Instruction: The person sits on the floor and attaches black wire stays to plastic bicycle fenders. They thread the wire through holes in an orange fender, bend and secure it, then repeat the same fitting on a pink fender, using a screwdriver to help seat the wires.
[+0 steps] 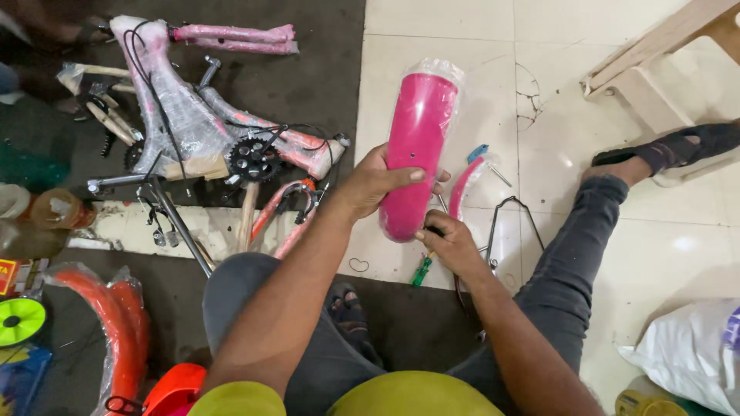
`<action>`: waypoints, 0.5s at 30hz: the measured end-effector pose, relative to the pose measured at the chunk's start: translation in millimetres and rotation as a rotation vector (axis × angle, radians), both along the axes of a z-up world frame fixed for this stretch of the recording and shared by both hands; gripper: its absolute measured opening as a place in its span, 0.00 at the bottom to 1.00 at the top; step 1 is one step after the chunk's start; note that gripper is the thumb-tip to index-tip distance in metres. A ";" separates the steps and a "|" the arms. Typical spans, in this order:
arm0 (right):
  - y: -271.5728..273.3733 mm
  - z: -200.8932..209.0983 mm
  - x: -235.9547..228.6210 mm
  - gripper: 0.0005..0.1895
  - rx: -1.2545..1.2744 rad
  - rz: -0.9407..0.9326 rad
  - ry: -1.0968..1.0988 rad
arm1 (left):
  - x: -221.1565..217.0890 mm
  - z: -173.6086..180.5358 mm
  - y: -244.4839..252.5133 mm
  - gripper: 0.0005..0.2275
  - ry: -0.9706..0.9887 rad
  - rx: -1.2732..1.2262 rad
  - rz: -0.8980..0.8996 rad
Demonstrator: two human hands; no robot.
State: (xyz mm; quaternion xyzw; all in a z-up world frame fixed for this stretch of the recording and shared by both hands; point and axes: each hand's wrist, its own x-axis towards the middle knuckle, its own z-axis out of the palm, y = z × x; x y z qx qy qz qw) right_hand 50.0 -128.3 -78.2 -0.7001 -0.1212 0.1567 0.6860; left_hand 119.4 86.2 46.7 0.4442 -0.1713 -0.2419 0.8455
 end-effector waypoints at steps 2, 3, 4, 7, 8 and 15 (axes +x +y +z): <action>-3.6 -1.0 -1.6 0.08 -0.006 -0.016 0.010 | -0.4 -5.1 -5.0 0.25 0.065 0.066 0.006; -5.9 -2.1 -1.0 0.08 -0.012 -0.044 0.022 | -1.3 -4.7 -8.6 0.22 0.057 0.068 0.039; -8.4 -2.9 -0.6 0.08 -0.018 -0.073 0.034 | -2.5 -4.1 -12.4 0.19 0.050 0.071 0.072; -20.0 -2.1 2.7 0.09 0.014 -0.163 0.069 | -0.8 -9.8 -24.3 0.19 -0.004 0.132 0.185; -23.3 7.6 4.4 0.09 0.010 -0.160 0.062 | 0.1 -8.3 -25.7 0.19 -0.009 0.127 0.189; -38.9 72.4 6.2 0.09 0.172 -0.448 0.025 | -4.1 -8.6 -28.2 0.22 -0.006 0.151 0.199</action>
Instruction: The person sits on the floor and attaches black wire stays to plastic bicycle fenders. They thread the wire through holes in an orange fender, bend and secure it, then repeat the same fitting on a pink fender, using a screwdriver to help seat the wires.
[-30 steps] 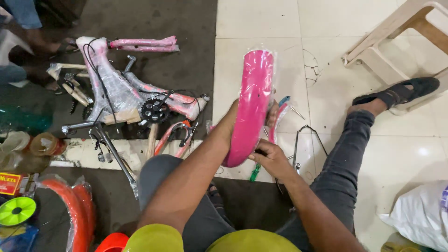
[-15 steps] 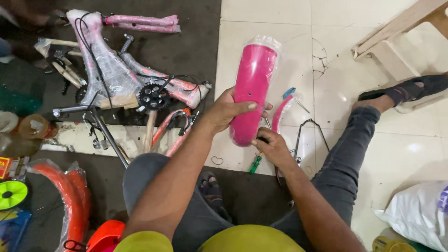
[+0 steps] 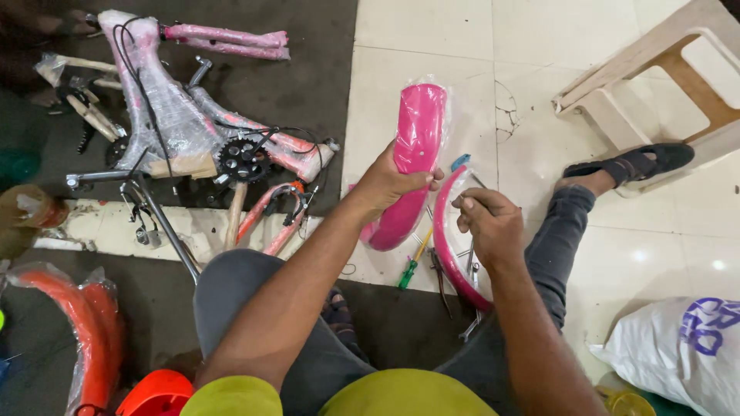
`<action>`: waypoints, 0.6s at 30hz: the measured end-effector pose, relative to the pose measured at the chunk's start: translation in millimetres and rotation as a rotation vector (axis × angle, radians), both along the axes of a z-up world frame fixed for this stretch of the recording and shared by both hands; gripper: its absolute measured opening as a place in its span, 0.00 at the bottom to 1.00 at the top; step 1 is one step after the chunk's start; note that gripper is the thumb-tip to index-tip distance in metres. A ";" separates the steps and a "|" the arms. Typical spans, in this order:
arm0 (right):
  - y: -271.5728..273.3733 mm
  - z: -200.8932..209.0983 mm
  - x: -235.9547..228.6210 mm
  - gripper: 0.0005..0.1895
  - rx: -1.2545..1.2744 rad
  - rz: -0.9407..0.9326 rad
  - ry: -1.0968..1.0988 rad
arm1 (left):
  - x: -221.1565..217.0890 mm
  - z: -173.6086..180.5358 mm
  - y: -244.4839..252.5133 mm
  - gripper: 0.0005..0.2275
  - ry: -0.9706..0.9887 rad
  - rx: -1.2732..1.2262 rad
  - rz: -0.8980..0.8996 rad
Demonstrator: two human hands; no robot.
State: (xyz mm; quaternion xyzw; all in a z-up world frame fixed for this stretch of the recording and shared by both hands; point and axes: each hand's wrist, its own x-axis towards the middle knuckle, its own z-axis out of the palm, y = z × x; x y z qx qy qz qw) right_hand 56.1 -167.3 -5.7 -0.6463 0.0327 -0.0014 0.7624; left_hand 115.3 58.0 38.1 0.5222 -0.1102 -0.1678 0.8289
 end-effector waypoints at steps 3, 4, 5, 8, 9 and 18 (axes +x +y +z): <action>6.5 39.1 0.9 0.09 0.158 0.030 -0.050 | -7.0 11.5 -4.0 0.23 -0.001 0.017 -0.008; 10.5 53.0 1.0 0.10 0.213 0.060 -0.050 | -10.3 16.7 -4.8 0.24 -0.001 0.054 0.005; 14.1 57.0 3.3 0.10 0.211 0.058 -0.051 | -14.4 25.0 -5.8 0.24 -0.002 0.052 0.003; 20.7 65.0 11.1 0.09 0.203 0.091 -0.038 | -20.0 34.4 -9.2 0.25 0.029 0.113 0.012; 20.9 64.6 13.7 0.08 0.185 0.093 -0.040 | -18.0 27.1 -10.2 0.22 0.026 0.089 -0.025; 32.5 62.7 23.1 0.07 0.088 0.095 -0.031 | -10.7 4.5 -1.4 0.15 0.006 0.102 -0.143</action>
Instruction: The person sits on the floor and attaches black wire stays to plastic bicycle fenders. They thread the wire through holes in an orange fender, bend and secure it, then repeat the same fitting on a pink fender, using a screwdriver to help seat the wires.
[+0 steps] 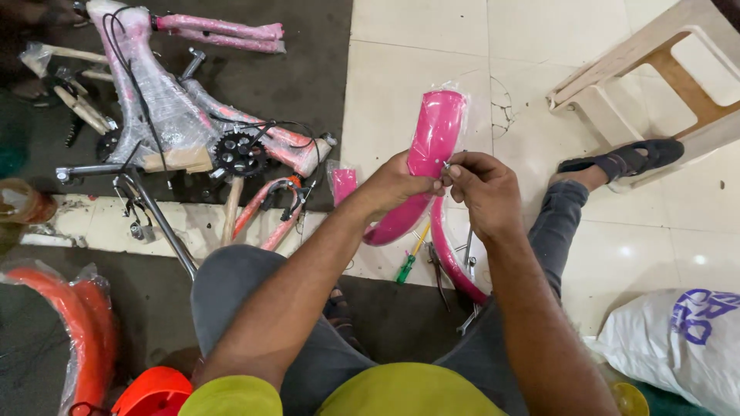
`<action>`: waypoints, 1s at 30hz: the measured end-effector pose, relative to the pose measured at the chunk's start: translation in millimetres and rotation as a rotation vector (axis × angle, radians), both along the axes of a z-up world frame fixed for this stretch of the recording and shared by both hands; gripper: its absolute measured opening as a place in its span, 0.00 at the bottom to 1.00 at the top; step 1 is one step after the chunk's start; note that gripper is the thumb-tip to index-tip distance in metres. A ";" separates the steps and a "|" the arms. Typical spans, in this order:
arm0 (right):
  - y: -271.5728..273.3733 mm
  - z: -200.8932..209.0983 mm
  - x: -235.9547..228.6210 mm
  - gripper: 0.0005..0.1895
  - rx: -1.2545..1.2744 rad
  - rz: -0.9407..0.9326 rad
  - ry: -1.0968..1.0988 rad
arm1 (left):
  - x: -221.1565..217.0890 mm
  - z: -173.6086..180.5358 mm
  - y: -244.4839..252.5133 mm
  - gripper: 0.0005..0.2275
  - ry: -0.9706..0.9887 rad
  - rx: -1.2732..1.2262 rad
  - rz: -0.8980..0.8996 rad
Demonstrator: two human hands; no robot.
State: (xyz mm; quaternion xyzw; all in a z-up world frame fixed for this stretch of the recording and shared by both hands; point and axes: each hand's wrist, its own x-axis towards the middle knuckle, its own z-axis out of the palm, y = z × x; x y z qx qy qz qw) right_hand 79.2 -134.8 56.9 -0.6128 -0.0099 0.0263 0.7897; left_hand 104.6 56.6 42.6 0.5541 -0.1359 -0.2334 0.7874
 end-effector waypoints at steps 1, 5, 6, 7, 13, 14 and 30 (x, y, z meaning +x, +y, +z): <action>1.6 -0.2 0.6 0.07 -0.004 0.001 -0.004 | 1.3 -3.6 1.6 0.15 0.016 -0.040 -0.015; 3.7 0.5 -2.3 0.07 -0.081 -0.018 -0.005 | -3.4 0.8 3.0 0.16 0.061 -0.003 0.026; 3.4 0.4 -2.9 0.08 -0.115 -0.015 -0.019 | -4.4 0.8 2.3 0.17 0.057 -0.009 0.030; 3.0 0.6 -3.5 0.08 -0.149 -0.012 -0.032 | -5.4 1.0 1.5 0.17 0.053 -0.016 0.034; 4.4 1.1 -10.2 0.08 -0.284 -0.008 -0.078 | -5.8 -12.5 -3.9 0.15 -0.015 -0.014 0.030; 4.3 1.6 -10.6 0.08 -0.283 -0.011 -0.084 | -5.0 -10.8 -5.3 0.15 -0.021 -0.013 0.028; 4.0 -2.7 -11.4 0.05 -0.266 0.018 -0.072 | -8.0 -5.9 -11.2 0.15 0.001 0.041 0.042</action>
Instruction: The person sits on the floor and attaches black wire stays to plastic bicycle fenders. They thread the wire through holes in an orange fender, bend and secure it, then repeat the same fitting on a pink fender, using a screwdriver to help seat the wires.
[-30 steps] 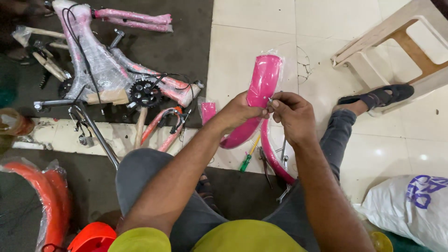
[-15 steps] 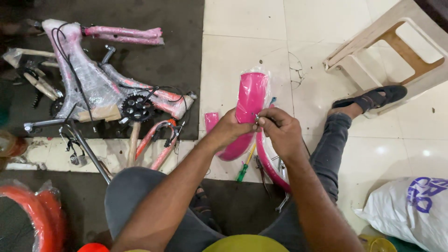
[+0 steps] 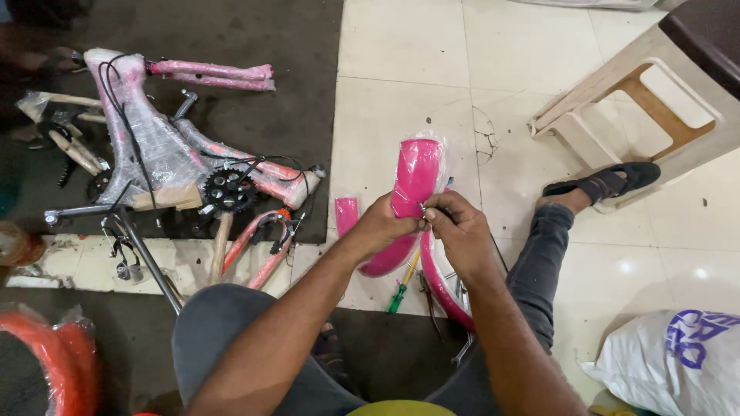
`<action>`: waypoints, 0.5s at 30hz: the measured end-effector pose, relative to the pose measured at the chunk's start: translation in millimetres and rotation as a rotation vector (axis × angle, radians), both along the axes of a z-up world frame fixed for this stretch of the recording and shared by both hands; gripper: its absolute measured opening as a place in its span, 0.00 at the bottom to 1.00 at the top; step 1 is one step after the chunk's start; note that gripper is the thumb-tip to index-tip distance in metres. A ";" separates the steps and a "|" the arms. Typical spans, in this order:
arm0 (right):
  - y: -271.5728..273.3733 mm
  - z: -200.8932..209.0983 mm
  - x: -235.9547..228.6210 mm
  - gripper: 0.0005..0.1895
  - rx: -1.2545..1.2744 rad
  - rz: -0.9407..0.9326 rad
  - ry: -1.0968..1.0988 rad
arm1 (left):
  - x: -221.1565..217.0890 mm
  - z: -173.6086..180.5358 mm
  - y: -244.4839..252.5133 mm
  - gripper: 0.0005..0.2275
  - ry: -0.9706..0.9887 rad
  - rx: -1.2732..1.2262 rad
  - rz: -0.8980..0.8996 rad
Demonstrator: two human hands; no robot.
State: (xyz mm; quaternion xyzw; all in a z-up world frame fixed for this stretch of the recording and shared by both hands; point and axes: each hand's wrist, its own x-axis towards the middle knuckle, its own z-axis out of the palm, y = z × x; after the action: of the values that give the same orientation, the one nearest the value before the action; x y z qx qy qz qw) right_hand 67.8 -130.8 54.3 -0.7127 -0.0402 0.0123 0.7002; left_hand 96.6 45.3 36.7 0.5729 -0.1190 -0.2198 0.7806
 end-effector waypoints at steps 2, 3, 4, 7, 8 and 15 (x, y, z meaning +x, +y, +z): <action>1.3 -0.5 0.3 0.05 0.008 0.006 0.005 | 1.2 -4.9 0.2 0.15 -0.003 -0.029 0.002; 1.9 -0.9 0.3 0.05 0.015 0.002 0.011 | 1.6 -6.3 0.6 0.15 -0.018 -0.018 0.004; 2.5 -1.4 0.2 0.05 0.023 -0.001 0.017 | 1.8 -7.7 1.0 0.15 -0.032 -0.008 0.006; 1.2 -6.7 1.9 0.05 0.051 -0.010 0.022 | 4.3 -18.8 0.4 0.15 -0.073 -0.018 0.003; 1.0 -7.2 2.0 0.05 0.049 -0.007 0.022 | 3.7 -15.7 0.9 0.15 -0.073 -0.019 0.005; -1.1 -7.8 4.2 0.05 0.138 -0.013 0.066 | 3.9 -14.4 -0.6 0.14 -0.151 0.046 0.019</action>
State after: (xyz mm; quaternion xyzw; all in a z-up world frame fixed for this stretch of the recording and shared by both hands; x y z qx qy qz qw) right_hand 72.0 -131.9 46.4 -0.6622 -0.0133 0.0284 0.7487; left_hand 100.5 44.7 22.3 0.6067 -0.1669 -0.1711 0.7581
